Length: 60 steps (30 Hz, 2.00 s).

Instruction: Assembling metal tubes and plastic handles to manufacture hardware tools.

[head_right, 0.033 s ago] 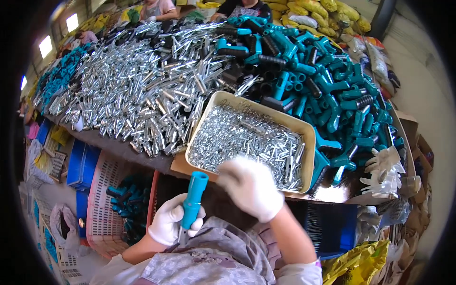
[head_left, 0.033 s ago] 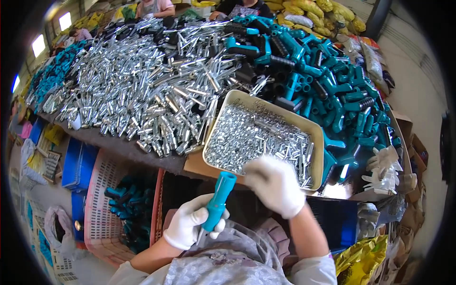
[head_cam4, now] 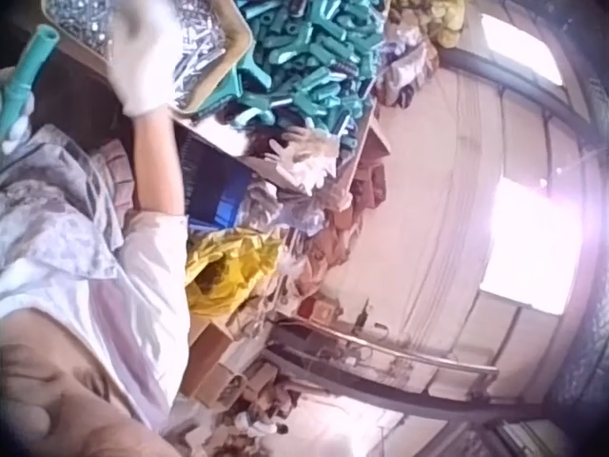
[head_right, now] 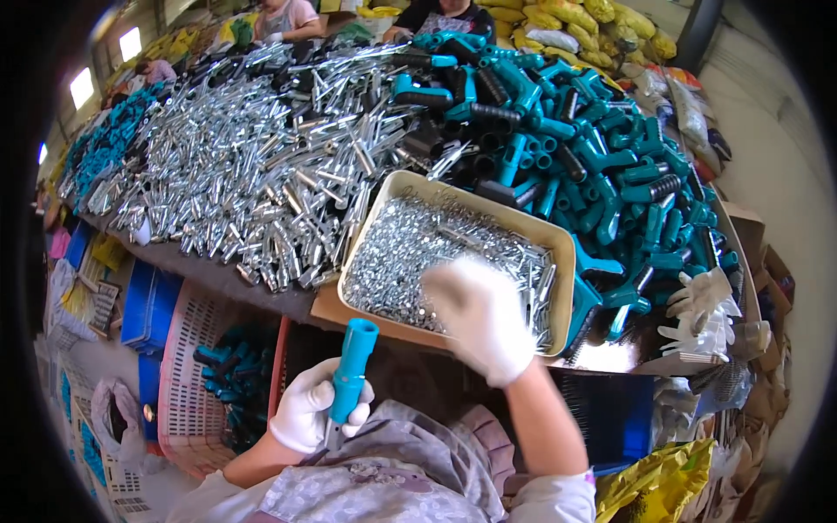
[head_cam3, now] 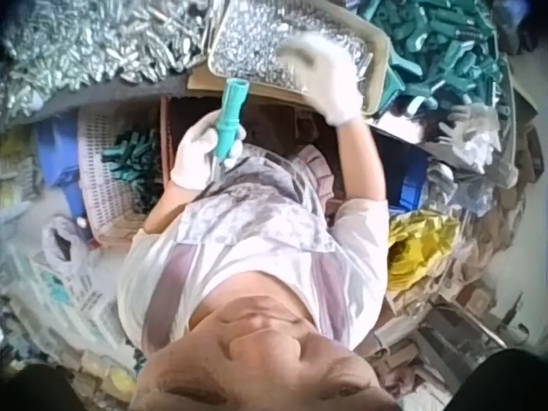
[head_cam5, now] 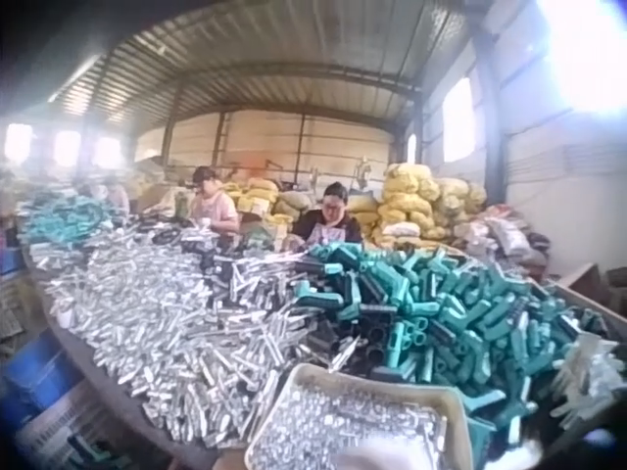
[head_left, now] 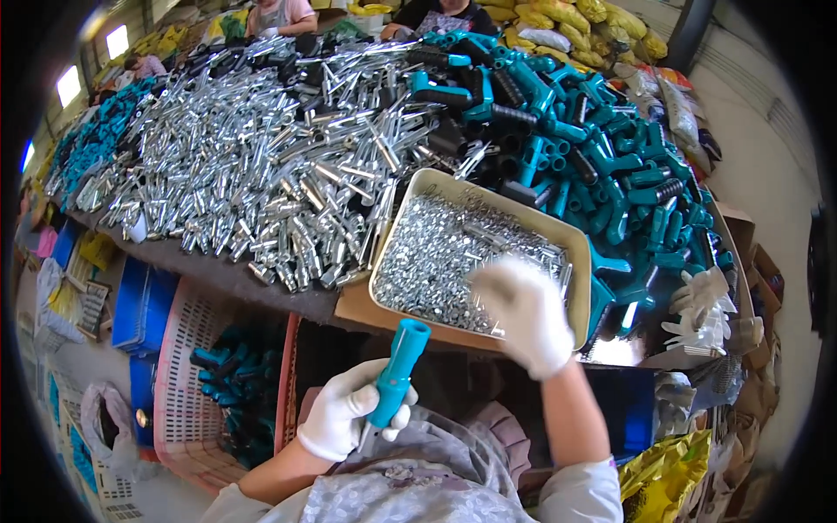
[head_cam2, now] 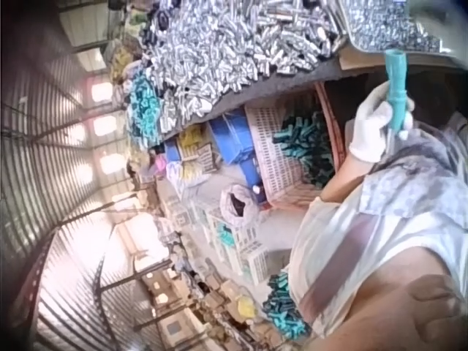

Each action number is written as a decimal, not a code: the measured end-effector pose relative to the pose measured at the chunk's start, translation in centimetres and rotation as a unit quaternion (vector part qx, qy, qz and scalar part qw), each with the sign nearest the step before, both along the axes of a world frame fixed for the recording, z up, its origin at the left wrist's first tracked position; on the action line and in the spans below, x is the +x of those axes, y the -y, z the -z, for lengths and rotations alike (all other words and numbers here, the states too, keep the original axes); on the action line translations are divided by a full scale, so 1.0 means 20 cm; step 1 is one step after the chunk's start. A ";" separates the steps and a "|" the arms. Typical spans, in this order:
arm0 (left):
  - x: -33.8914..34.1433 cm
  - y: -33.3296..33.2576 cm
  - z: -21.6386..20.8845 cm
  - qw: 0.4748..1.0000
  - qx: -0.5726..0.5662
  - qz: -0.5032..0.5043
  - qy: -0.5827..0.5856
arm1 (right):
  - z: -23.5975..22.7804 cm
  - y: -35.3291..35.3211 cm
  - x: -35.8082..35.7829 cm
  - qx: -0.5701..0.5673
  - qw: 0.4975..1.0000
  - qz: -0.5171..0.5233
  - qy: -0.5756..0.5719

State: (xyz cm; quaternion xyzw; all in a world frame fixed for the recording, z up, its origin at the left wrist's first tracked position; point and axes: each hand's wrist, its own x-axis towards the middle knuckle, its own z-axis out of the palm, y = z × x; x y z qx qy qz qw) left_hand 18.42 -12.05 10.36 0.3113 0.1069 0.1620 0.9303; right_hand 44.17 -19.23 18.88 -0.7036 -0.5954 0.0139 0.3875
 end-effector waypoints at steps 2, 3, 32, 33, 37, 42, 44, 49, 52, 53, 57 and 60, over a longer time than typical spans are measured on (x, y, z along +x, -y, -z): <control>0.01 0.01 -0.02 1.000 0.003 0.002 -0.007 | -0.05 -0.12 0.31 0.097 0.986 0.086 0.102; 0.01 0.02 -0.03 1.000 0.006 0.003 -0.017 | -0.08 -0.15 0.47 0.074 0.969 0.141 0.186; 0.05 0.16 -0.03 0.980 0.100 0.118 -0.123 | 0.33 0.35 -0.43 0.202 0.729 0.009 -0.654; 0.05 0.17 -0.02 0.982 0.080 0.114 -0.125 | 0.33 0.36 -0.44 0.204 0.728 0.009 -0.655; 0.03 0.20 0.05 0.993 0.004 0.099 -0.064 | 0.35 0.39 -0.43 0.069 0.805 -0.045 -0.588; 0.09 0.16 -0.04 0.982 0.149 0.093 -0.074 | 0.36 0.44 -0.47 0.028 0.868 -0.002 -0.495; 0.13 0.17 -0.11 0.955 0.267 0.076 -0.103 | 0.28 0.48 -0.40 0.011 0.988 -0.010 -0.152; 0.11 0.17 -0.06 0.797 0.593 0.014 -0.115 | 0.12 0.62 -0.19 0.021 0.998 -0.022 -0.061; 0.15 0.16 -0.06 0.767 0.631 0.029 -0.117 | 0.20 0.76 0.03 0.108 0.950 0.281 0.080; 0.16 0.17 -0.08 0.777 0.617 0.041 -0.118 | 0.24 0.81 0.11 0.115 0.923 0.346 0.124; 0.16 0.19 -0.05 0.799 0.586 0.080 -0.107 | 0.37 0.90 0.23 0.044 0.908 0.399 0.120; 0.18 0.21 -0.09 0.788 0.592 0.122 -0.116 | 0.41 0.88 0.32 0.060 0.898 0.416 0.131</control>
